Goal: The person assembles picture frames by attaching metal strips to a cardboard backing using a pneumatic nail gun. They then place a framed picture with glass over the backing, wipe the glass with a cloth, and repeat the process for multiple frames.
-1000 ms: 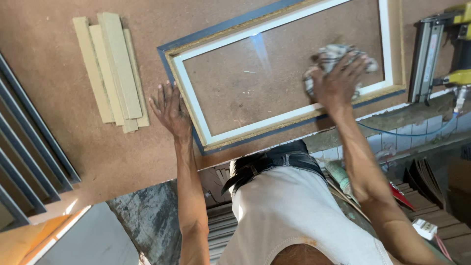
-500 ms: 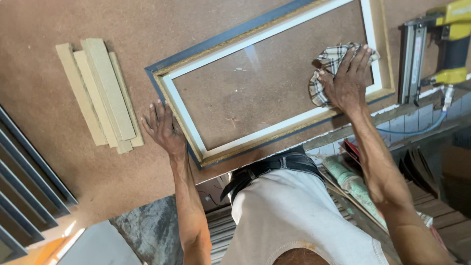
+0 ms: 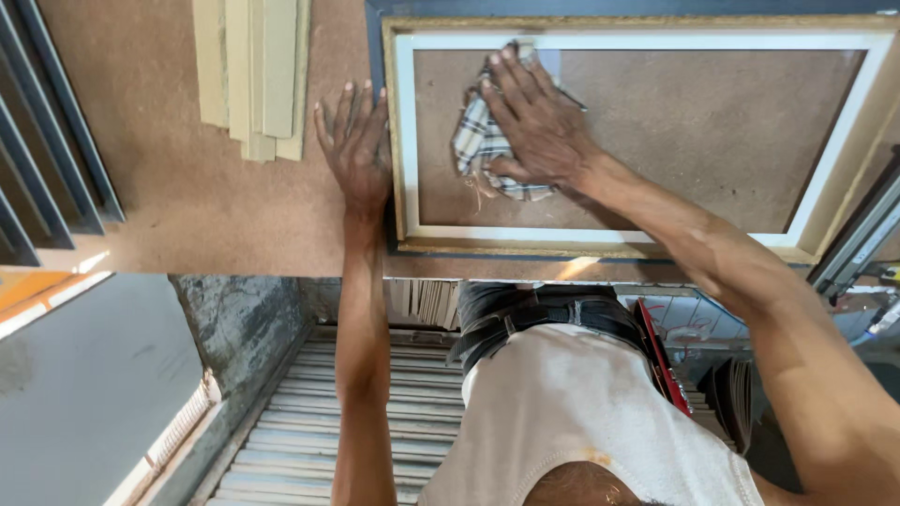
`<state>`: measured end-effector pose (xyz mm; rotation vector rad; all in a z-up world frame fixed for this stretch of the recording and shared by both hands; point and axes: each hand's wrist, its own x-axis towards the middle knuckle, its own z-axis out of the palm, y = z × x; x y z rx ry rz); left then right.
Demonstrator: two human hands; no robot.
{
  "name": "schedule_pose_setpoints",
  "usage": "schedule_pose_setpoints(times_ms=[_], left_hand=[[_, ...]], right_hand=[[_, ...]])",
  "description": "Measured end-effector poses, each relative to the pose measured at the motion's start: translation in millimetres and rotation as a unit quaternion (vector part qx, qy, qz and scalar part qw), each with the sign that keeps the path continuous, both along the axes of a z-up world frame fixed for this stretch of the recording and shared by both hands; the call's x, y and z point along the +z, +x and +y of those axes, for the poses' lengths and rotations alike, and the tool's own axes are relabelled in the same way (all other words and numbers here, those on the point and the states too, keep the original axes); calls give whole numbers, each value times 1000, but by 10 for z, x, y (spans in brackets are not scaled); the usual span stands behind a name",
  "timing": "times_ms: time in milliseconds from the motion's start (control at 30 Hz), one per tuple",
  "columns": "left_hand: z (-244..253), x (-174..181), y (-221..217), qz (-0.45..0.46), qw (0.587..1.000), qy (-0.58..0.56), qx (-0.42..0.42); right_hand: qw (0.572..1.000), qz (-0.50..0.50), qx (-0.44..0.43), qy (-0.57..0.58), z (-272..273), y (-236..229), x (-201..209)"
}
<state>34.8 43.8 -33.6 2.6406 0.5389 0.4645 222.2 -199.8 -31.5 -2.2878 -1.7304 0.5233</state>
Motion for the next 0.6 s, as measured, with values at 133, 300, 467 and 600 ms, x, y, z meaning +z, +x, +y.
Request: schedule_pose_setpoints(times_ms=[133, 300, 467, 600], left_hand=[[72, -134, 47, -4, 1000, 20, 13], [-9, -102, 20, -26, 999, 14, 16], [-52, 59, 58, 1, 1000, 3, 5], [-52, 38, -22, 1, 1000, 0, 1]], right_hand=[[999, -13, 21, 25, 566, -511, 68], [996, 7, 41, 76, 549, -998, -4], [993, -47, 21, 106, -408, -516, 141], [990, -75, -117, -24, -1943, 238, 249]])
